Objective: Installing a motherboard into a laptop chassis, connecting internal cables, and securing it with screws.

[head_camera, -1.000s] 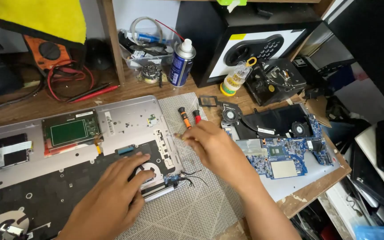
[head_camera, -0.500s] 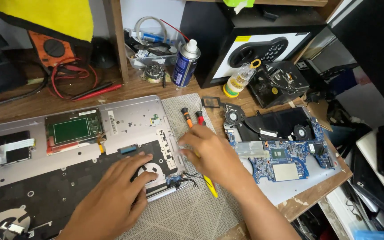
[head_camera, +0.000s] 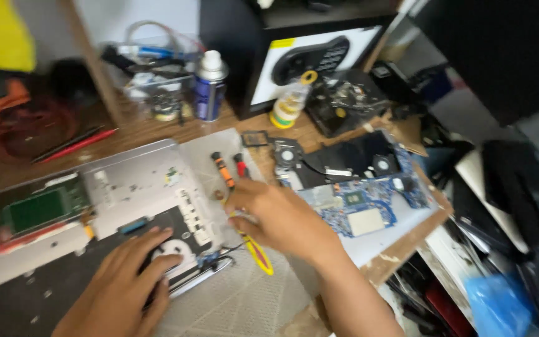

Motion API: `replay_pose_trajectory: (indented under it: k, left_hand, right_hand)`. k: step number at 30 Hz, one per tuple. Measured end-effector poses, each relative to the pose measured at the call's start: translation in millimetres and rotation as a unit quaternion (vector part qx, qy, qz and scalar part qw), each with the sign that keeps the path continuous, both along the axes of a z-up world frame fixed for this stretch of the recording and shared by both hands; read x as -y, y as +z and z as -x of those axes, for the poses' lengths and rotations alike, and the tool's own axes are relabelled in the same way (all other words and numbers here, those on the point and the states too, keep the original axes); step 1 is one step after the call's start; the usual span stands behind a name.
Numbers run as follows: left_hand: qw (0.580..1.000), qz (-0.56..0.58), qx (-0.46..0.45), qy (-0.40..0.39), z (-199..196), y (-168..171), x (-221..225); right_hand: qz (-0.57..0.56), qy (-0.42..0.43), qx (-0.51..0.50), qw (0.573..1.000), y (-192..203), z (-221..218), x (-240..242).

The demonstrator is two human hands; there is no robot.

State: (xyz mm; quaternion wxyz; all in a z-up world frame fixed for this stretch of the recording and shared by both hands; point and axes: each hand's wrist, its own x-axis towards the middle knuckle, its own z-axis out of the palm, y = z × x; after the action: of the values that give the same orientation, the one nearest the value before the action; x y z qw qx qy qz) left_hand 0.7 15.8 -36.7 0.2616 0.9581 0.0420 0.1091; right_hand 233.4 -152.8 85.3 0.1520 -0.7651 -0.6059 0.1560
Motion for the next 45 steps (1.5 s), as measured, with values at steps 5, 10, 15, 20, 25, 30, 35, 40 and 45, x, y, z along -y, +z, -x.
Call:
replay_pose_trajectory:
  k: [5,10,15,20,25,30,35,40,45]
  left_hand:
    - [0.997,-0.027,-0.073,0.025,-5,-47,-19]
    - [0.992,-0.101,0.010,0.075,-10,-72,-19]
    - [0.985,-0.133,-0.099,0.041,-9,-111,-46]
    - [0.988,-0.130,-0.085,0.026,-12,-126,-57]
    - [0.984,-0.093,-0.151,-0.002,-19,-116,-55]
    - [0.988,-0.099,0.048,0.107,-16,-69,-15]
    - [0.996,-0.013,0.037,0.075,-14,-27,-7]
    - [0.962,0.215,0.122,0.118,7,32,12]
    - [0.841,0.509,0.127,0.135,43,31,-1]
  right_hand:
    - [0.123,-0.190,0.066,0.972,-1,-48,46]
    - [0.185,-0.247,0.107,0.945,-10,-59,58]
    - [0.123,-0.119,0.163,0.972,-8,-63,66]
    - [0.145,-0.071,0.214,0.963,-4,-65,67]
    - [0.088,-0.023,0.268,0.959,4,-61,71]
    - [0.053,0.012,0.295,0.954,28,-33,61]
    - [-0.009,0.070,0.357,0.931,44,-3,33]
    - [-0.098,0.135,0.371,0.914,67,51,-12]
    - [-0.139,0.231,0.355,0.895,85,114,-62]
